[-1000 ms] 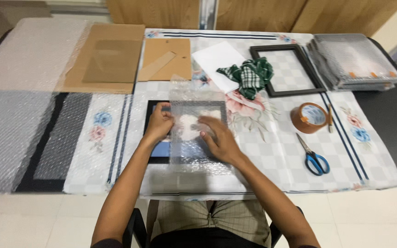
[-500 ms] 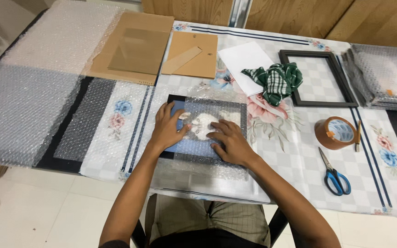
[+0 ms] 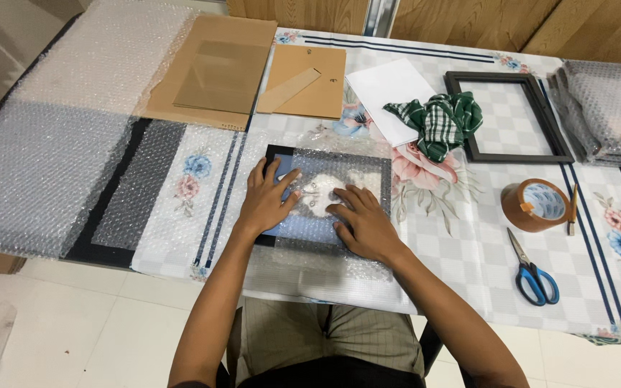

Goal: The person wraps a picture frame containing a photo of a dog in bubble wrap and secures it with tape after cutting pieces of tape with scissors.

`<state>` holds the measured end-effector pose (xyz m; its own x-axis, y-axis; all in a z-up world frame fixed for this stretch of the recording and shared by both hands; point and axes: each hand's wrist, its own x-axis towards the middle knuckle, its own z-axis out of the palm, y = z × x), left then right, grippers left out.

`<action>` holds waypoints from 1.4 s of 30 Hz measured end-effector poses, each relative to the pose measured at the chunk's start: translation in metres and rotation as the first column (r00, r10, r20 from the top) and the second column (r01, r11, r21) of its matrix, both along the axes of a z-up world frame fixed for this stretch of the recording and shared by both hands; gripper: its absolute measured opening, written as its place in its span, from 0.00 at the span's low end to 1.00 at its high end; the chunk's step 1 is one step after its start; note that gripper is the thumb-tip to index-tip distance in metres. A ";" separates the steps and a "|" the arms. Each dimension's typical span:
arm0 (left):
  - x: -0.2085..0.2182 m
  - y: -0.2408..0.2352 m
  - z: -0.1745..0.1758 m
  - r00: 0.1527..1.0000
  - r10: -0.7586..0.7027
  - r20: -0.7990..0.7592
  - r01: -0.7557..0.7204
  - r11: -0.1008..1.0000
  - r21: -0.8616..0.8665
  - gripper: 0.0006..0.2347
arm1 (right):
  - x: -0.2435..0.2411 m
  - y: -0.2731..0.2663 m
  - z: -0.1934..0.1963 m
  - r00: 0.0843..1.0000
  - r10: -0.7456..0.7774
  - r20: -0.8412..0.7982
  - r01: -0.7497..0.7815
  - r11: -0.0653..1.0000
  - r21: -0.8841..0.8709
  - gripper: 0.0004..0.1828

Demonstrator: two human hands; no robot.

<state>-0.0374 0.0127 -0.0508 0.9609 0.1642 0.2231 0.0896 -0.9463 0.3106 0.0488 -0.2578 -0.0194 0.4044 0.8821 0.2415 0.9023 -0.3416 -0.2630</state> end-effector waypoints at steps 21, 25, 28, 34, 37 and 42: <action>0.070 -0.046 0.015 0.891 -0.453 -0.031 0.453 0.883 0.124 0.26 | 0.002 -0.003 -0.004 0.999 -0.031 -0.029 0.031 0.999 0.020 0.20; 0.063 -0.057 0.035 0.948 -0.297 -0.117 0.310 0.943 0.123 0.32 | 0.006 -0.006 -0.009 0.997 -0.033 -0.066 0.037 0.997 0.071 0.19; 0.065 -0.049 0.027 0.942 -0.321 -0.095 0.331 0.936 0.121 0.30 | 0.002 -0.008 -0.003 0.992 -0.129 -0.003 0.121 0.920 0.373 0.20; 0.067 -0.034 0.034 0.883 -0.208 0.422 0.438 0.690 -0.576 0.28 | -0.011 0.006 -0.023 0.998 0.066 -0.009 -0.059 0.939 0.339 0.28; 0.059 -0.043 0.061 0.831 -0.060 0.554 0.446 0.667 -0.596 0.35 | 0.007 -0.013 -0.031 0.997 -0.028 -0.070 0.055 0.905 0.421 0.13; 0.065 -0.123 0.027 0.759 0.144 0.635 0.395 0.674 -0.624 0.16 | 0.051 -0.120 -0.040 0.635 -0.419 -0.649 0.745 0.110 0.658 0.02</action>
<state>0.0279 -0.1101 -0.0237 0.6786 0.4103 0.6093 -0.4664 -0.4001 0.7889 0.1002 -0.3783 -0.0595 0.8645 -0.2898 0.4106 0.3727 -0.1784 -0.9106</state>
